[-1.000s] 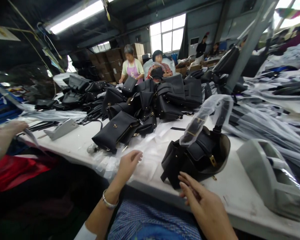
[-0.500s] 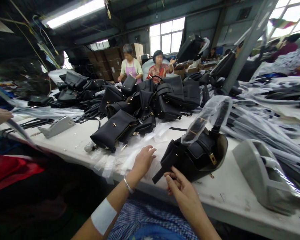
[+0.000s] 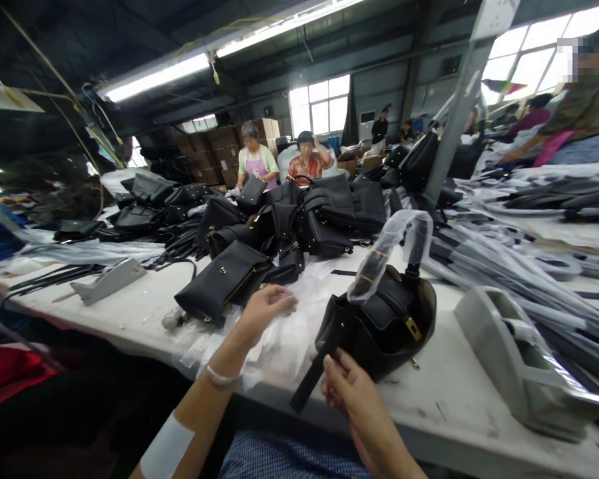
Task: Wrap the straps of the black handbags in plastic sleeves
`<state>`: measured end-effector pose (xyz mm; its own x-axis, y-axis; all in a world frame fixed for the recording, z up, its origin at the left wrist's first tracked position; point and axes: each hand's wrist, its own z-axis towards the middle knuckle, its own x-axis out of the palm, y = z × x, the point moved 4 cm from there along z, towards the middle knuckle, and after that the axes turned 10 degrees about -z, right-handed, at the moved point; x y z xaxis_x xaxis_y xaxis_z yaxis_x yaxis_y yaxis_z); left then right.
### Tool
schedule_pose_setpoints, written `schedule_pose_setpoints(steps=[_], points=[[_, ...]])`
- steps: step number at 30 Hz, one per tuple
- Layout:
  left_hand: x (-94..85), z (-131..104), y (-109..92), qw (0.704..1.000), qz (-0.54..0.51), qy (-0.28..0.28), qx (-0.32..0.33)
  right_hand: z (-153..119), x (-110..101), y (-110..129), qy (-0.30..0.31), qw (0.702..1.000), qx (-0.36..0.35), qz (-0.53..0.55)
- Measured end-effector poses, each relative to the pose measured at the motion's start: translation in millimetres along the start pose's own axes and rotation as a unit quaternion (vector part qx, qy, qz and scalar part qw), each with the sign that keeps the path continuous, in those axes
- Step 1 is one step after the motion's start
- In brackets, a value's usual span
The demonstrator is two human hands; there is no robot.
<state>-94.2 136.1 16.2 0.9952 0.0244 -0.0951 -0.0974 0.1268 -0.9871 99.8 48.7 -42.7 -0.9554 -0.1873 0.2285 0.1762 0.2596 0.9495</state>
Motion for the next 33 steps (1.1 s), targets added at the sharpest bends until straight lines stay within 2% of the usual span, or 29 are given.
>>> schedule_pose_setpoints(steps=[2, 5, 7, 9, 11, 14, 18, 22, 26, 33], points=[[5.1, -29.9, 3.5, 0.999, -0.045, -0.001, -0.025, 1.1, 1.2, -0.3, -0.010, 1.000, -0.007, -0.006], [16.2, -76.9, 22.1, 0.990, -0.115, -0.019, -0.081, 1.4, 3.2, -0.8, -0.017, 0.999, -0.014, -0.029], [22.9, -101.7, 32.5, 0.988, -0.112, -0.019, -0.103, 1.2, 4.7, -0.3, -0.028, 0.998, -0.016, -0.052], [28.6, -116.7, 35.3, 0.990, -0.094, 0.014, -0.106, 1.2, 5.8, 0.1, -0.043, 0.996, -0.013, -0.074], [31.3, -120.7, 30.5, 0.993, -0.065, 0.043, -0.088, 1.6, 6.6, -0.5, -0.049, 0.995, -0.007, -0.091], [31.0, -111.2, 17.2, 0.998, -0.022, 0.028, -0.048, 3.2, 6.9, -1.8, -0.038, 0.992, -0.006, -0.123], [36.5, -94.3, 7.1, 0.998, -0.047, 0.014, -0.029, 3.6, 3.2, -2.1, -0.041, 0.988, -0.016, -0.150], [37.6, -95.5, 8.0, 0.999, -0.011, -0.023, -0.038, -0.3, -1.6, -4.0, -0.079, 0.986, -0.017, -0.142], [35.2, -106.9, 11.5, 0.998, 0.002, -0.026, -0.056, -1.9, -2.0, -9.9, -0.086, 0.989, -0.017, -0.119], [18.1, -121.5, 25.2, 0.993, 0.023, -0.062, -0.097, -5.0, -5.2, -7.4, -0.038, 0.999, 0.015, -0.032]])
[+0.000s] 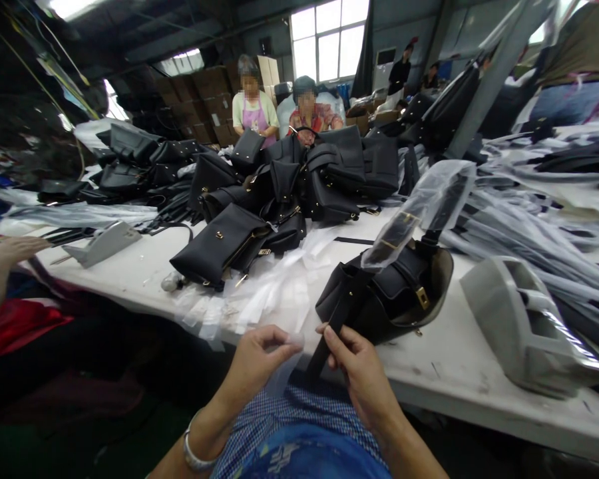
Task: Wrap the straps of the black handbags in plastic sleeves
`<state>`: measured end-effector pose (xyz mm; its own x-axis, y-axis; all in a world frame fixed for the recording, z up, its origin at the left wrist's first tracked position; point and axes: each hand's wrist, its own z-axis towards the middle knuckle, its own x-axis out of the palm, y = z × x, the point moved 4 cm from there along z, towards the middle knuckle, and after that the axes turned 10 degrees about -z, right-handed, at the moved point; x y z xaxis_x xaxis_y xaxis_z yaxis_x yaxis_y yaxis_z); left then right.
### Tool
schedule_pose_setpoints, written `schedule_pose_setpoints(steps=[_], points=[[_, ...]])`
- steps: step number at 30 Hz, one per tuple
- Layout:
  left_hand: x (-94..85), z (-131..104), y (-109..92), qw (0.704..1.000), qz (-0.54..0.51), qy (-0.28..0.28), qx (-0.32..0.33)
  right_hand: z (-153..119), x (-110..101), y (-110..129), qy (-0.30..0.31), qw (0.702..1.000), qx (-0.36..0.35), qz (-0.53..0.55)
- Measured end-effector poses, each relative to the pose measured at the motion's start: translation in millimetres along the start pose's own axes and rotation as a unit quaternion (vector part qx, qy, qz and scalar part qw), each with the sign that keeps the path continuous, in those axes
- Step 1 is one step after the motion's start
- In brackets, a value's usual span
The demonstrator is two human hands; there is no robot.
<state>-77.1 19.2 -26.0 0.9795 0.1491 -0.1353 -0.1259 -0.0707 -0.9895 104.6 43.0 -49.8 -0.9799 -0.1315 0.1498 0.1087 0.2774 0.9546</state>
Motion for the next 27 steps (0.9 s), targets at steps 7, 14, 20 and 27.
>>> schedule_pose_setpoints(steps=[7, 14, 20, 27], points=[[-9.6, -15.1, 9.7, 0.998, 0.005, 0.023, -0.054, -2.4, 3.1, 9.1, -0.033, 0.997, -0.037, 0.065], [-6.6, -20.8, 4.3, 0.996, -0.011, 0.054, -0.076, 2.9, 9.7, 11.4, -0.077, 0.992, -0.086, 0.056], [-3.9, -18.4, 0.1, 0.994, -0.021, 0.063, -0.089, 4.9, 3.4, -2.2, -0.064, 0.993, -0.100, -0.014], [14.7, -8.4, -2.6, 0.991, -0.078, 0.080, -0.077, 5.4, -3.8, 6.2, -0.015, 0.980, -0.117, -0.161]])
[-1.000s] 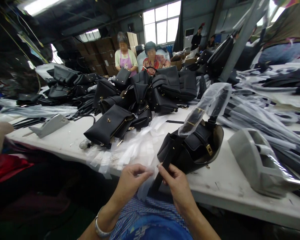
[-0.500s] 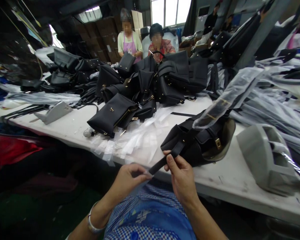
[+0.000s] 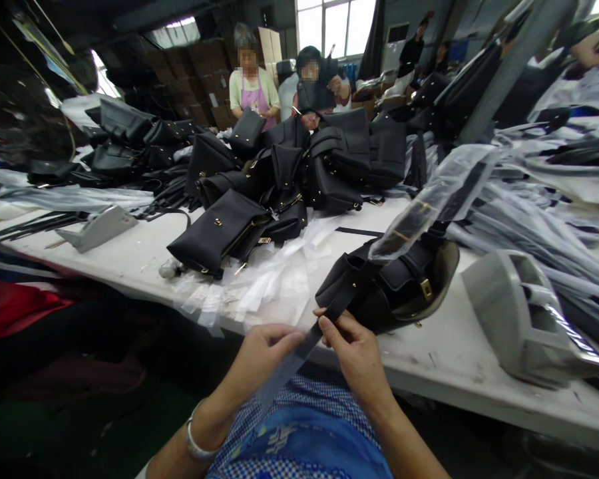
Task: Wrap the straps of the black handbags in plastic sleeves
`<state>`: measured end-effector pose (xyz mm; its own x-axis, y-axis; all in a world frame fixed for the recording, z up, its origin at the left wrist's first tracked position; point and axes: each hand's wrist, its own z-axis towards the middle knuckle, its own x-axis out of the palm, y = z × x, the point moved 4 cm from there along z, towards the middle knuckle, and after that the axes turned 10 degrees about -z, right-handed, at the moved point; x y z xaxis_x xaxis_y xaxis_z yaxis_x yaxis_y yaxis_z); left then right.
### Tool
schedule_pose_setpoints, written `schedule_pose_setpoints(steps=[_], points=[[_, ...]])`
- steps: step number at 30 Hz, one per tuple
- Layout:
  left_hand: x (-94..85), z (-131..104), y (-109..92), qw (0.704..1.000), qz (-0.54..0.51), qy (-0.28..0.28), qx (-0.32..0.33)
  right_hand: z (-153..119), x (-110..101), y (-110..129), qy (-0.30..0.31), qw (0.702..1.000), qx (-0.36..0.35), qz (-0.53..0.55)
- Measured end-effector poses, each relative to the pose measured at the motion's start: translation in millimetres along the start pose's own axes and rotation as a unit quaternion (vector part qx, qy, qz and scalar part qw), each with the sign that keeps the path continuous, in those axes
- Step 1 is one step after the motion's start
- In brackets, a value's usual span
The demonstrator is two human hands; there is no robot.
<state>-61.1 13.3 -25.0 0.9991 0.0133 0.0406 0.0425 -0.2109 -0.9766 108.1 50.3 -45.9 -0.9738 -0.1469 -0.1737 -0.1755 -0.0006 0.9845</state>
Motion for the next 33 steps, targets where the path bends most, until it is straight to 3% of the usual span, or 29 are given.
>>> schedule_pose_setpoints(steps=[4, 9, 12, 15, 19, 24, 29, 33], points=[[18.2, 18.2, -2.9, 0.998, -0.053, 0.004, 0.015, -2.7, -13.9, 7.2, 0.012, 0.997, -0.033, -0.074], [37.3, 49.5, -15.3, 0.993, -0.065, -0.010, 0.094, -5.7, -25.6, -0.9, -0.002, 0.996, 0.013, -0.086], [47.7, 68.5, -24.6, 0.990, -0.059, -0.015, 0.130, -2.0, -24.5, -2.2, -0.009, 0.999, 0.037, -0.015], [57.0, 80.8, -30.2, 0.990, -0.072, 0.011, 0.121, 4.4, -21.4, -0.2, -0.041, 0.992, 0.067, 0.102], [56.7, 80.7, -31.9, 0.990, -0.056, 0.008, 0.130, 12.5, -17.7, 2.5, -0.093, 0.977, 0.087, 0.172], [49.0, 66.4, -13.5, 0.988, -0.048, 0.000, 0.145, 16.9, -14.8, -1.2, -0.148, 0.975, 0.085, 0.144], [45.1, 60.0, 9.8, 0.989, -0.046, -0.059, 0.131, 18.4, -11.7, -5.2, -0.163, 0.979, 0.070, 0.100], [43.5, 57.8, 8.4, 0.978, -0.040, -0.095, 0.179, 22.0, -12.9, -2.9, -0.151, 0.983, 0.063, 0.088]])
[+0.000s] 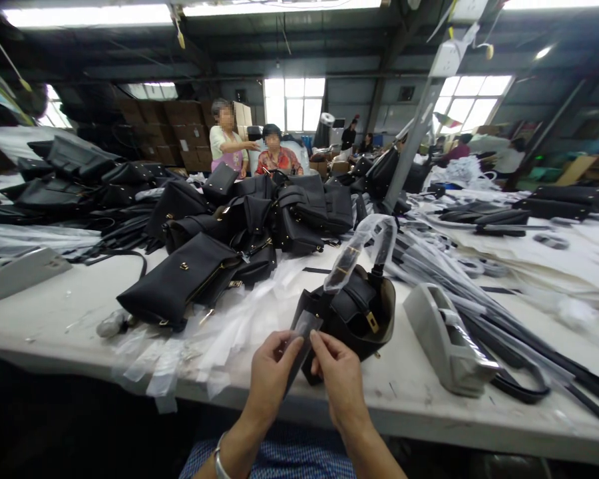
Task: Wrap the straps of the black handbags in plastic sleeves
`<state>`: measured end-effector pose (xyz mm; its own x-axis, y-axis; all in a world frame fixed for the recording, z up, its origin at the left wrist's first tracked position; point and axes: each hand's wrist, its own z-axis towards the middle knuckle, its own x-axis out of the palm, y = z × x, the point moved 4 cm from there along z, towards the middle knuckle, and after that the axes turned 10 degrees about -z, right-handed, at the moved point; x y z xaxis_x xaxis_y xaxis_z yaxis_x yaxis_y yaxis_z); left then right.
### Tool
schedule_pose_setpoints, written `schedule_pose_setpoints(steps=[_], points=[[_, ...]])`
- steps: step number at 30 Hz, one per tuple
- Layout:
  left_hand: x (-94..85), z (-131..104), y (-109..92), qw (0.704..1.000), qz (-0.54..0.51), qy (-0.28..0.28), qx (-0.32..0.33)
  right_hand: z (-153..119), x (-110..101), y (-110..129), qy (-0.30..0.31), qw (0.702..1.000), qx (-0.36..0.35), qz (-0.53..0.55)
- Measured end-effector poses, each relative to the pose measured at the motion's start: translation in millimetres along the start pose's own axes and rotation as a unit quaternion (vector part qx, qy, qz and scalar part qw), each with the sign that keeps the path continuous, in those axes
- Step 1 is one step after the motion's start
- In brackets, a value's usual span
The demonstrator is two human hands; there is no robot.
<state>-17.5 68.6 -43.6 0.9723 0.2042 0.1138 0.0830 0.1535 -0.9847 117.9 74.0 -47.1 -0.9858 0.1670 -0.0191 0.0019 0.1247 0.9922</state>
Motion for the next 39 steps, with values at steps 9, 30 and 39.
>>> schedule_pose_setpoints(steps=[9, 30, 39], points=[[1.1, -16.3, -18.3, 0.945, 0.143, 0.051, 0.288, 8.3, -2.0, 1.6, 0.005, 1.000, 0.022, 0.006], [1.7, -40.0, -26.6, 0.846, 0.385, 0.128, 0.347, -3.4, -1.3, 18.6, 0.082, 0.994, -0.014, -0.065], [-43.7, -29.7, -43.3, 0.992, 0.108, 0.008, 0.072, 0.3, -2.0, 18.5, 0.117, 0.992, -0.008, -0.051]])
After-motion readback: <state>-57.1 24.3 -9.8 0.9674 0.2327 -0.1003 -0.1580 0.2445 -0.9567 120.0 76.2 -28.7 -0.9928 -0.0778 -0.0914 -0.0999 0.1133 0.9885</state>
